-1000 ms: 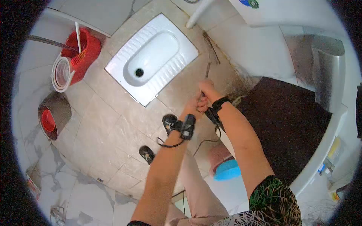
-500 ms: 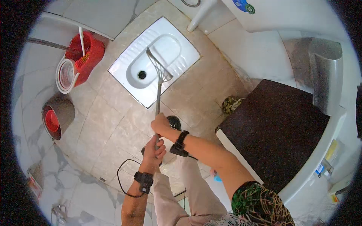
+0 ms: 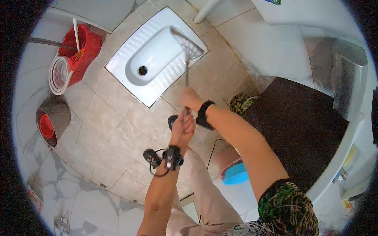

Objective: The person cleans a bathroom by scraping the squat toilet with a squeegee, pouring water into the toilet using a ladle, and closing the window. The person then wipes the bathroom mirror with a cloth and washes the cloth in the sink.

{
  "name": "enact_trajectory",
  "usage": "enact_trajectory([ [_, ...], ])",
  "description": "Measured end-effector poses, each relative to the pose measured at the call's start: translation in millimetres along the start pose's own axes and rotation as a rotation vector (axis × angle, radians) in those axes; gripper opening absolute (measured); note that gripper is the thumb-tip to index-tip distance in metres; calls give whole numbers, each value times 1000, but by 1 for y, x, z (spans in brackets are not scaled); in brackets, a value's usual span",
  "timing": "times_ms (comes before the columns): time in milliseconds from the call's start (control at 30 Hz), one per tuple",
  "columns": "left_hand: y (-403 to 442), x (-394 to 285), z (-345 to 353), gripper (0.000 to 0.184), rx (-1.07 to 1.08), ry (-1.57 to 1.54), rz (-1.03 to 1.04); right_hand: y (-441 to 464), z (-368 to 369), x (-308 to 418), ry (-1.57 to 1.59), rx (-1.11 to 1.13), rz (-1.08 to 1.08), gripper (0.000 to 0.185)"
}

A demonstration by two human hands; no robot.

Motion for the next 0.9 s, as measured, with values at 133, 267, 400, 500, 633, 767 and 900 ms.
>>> enact_trajectory([
  [133, -54, 10, -15, 25, -102, 76, 33, -29, 3, 66, 203, 126, 253, 24],
  [267, -49, 27, 13, 24, -179, 183, 10, -41, -39, 59, 213, 3, 302, 32],
  [400, -4, 19, 36, 24, -219, 271, -2, -35, -63, -3, 290, 125, 527, 33],
  [500, 1, 11, 24, 25, -166, 294, -38, -5, 27, -61, 99, 5, 323, 25],
  [633, -71, 3, 3, 27, -370, 421, 80, -27, 17, 61, 200, 92, 170, 23],
  [767, -88, 10, 14, 27, -407, 484, 170, -46, -13, 83, 469, -256, 288, 27],
  [900, -41, 21, 17, 28, -340, 545, 110, -57, -46, 27, 433, -165, 440, 28],
])
Point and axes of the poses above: each hand's wrist, its own y-axis towards the middle knuckle, its own z-axis out of the palm, x = y × z, the point moved 7 cm from there along y, towards the middle knuckle, and after that the axes turned 14 degrees about -z, right-handed, at the moved point
